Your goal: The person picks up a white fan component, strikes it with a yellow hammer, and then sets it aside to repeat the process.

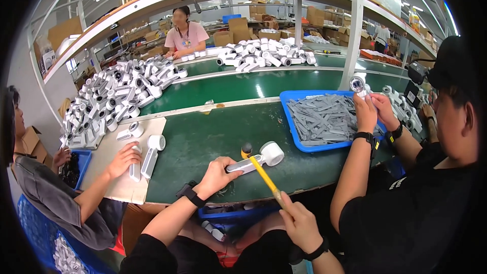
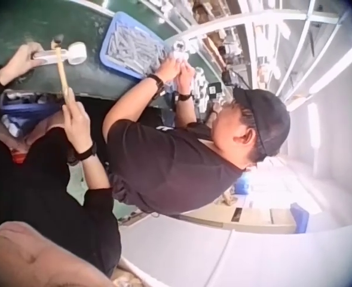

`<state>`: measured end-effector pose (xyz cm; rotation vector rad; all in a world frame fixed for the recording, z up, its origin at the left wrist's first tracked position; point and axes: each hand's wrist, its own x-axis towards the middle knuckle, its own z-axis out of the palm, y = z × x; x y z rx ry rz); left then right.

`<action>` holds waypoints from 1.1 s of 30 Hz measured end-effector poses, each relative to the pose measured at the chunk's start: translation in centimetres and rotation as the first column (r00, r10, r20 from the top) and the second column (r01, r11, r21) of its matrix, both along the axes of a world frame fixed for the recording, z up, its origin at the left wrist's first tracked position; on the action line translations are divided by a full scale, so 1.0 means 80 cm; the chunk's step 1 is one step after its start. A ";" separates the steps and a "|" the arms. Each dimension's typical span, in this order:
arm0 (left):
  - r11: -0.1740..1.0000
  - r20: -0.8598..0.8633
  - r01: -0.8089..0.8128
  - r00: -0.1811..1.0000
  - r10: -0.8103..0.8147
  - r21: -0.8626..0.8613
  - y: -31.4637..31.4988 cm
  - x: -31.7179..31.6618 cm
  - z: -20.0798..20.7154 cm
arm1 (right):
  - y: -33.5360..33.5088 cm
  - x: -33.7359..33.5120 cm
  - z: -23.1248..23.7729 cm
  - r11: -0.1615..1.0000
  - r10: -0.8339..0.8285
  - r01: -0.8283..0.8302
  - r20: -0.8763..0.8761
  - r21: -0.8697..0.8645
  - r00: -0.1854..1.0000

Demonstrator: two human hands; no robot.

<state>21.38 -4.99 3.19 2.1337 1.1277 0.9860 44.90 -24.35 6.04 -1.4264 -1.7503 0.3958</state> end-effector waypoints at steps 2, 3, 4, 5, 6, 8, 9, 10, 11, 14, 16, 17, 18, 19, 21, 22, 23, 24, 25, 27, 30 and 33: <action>0.997 -0.020 0.002 1.000 0.000 0.076 0.004 -0.004 -0.004 | -0.006 -0.005 0.017 0.995 -0.028 0.031 -0.038 0.096 0.999; 0.997 -0.014 0.004 1.000 -0.003 0.071 0.003 -0.001 -0.003 | -0.009 -0.007 0.020 0.983 -0.055 0.064 -0.057 0.172 0.997; 0.998 -0.003 0.000 1.000 0.000 0.069 0.001 0.001 0.000 | -0.008 -0.008 0.013 0.969 -0.070 0.088 -0.087 0.230 0.994; 0.998 0.008 -0.004 1.000 0.004 0.066 0.000 0.002 0.001 | -0.005 -0.008 0.006 0.970 -0.072 0.089 -0.081 0.225 0.994; 0.998 0.013 -0.005 1.000 0.005 0.063 0.001 0.003 0.001 | 0.001 -0.007 0.000 0.988 -0.038 0.042 -0.031 0.151 0.999; 0.999 0.018 -0.010 1.000 0.009 0.047 0.002 0.004 -0.001 | 0.002 -0.005 0.001 0.997 0.000 -0.001 0.020 0.071 1.000; 0.997 0.008 -0.025 1.000 0.024 0.075 0.003 0.004 0.002 | 0.002 -0.007 0.007 0.997 -0.009 0.008 0.009 0.081 1.000; 0.997 0.015 -0.022 1.000 0.021 0.078 0.003 0.004 0.000 | 0.002 -0.009 0.015 0.996 -0.018 0.018 -0.002 0.092 1.000; 0.996 0.022 -0.019 1.000 0.018 0.082 0.003 0.003 -0.003 | 0.001 -0.010 0.021 0.994 -0.028 0.029 -0.014 0.104 1.000; 0.996 0.019 -0.014 1.000 0.012 0.091 0.001 0.005 -0.001 | -0.001 -0.009 0.016 0.995 -0.037 0.035 0.029 0.090 0.999; 0.995 0.016 -0.020 1.000 0.018 0.096 0.002 0.004 -0.002 | 0.011 -0.008 0.003 0.999 -0.022 0.022 0.020 -0.027 1.000; 0.994 0.010 -0.034 0.999 0.033 0.099 0.001 0.003 -0.002 | 0.007 -0.006 0.005 0.999 -0.032 0.033 0.023 -0.023 0.999; 0.998 -0.034 -0.026 0.999 0.028 0.064 -0.003 0.002 0.001 | 0.003 -0.005 0.009 0.999 -0.032 0.033 0.034 -0.025 0.999; 0.997 -0.030 -0.018 0.999 0.020 0.070 -0.005 0.007 0.005 | 0.000 -0.004 0.010 0.999 -0.032 0.033 0.045 -0.027 0.998; 0.969 -0.034 -0.078 0.996 0.088 0.234 -0.011 0.020 0.014 | 0.001 -0.003 0.004 0.999 -0.046 0.045 0.027 0.009 0.999; 0.969 -0.029 -0.070 0.996 0.079 0.237 -0.009 0.024 0.014 | 0.000 -0.006 0.003 0.999 -0.049 0.049 0.004 0.012 0.999; 0.984 -0.052 -0.056 0.996 0.066 0.168 -0.005 0.027 0.013 | -0.001 -0.008 0.002 0.999 -0.052 0.052 -0.020 0.015 0.998; 0.994 -0.077 -0.046 0.996 0.054 0.098 -0.001 0.028 0.011 | 0.002 -0.008 0.003 0.999 -0.043 0.043 -0.021 -0.014 0.999; 0.994 -0.075 -0.040 0.996 0.047 0.099 0.001 0.029 0.010 | 0.002 -0.008 0.005 0.999 -0.050 0.050 -0.019 -0.013 0.999; 0.997 -0.063 -0.015 0.998 0.020 0.081 0.005 0.030 0.005 | 0.000 -0.007 0.011 0.999 -0.035 0.034 0.019 0.042 0.999; 0.997 -0.002 -0.003 1.000 0.003 0.080 0.011 0.032 0.001 | -0.001 -0.007 0.016 0.977 -0.084 0.085 -0.013 0.195 0.996; 0.996 0.026 -0.002 1.000 -0.001 0.088 0.010 0.033 0.000 | -0.003 -0.002 0.000 0.999 -0.041 0.044 0.142 -0.021 0.989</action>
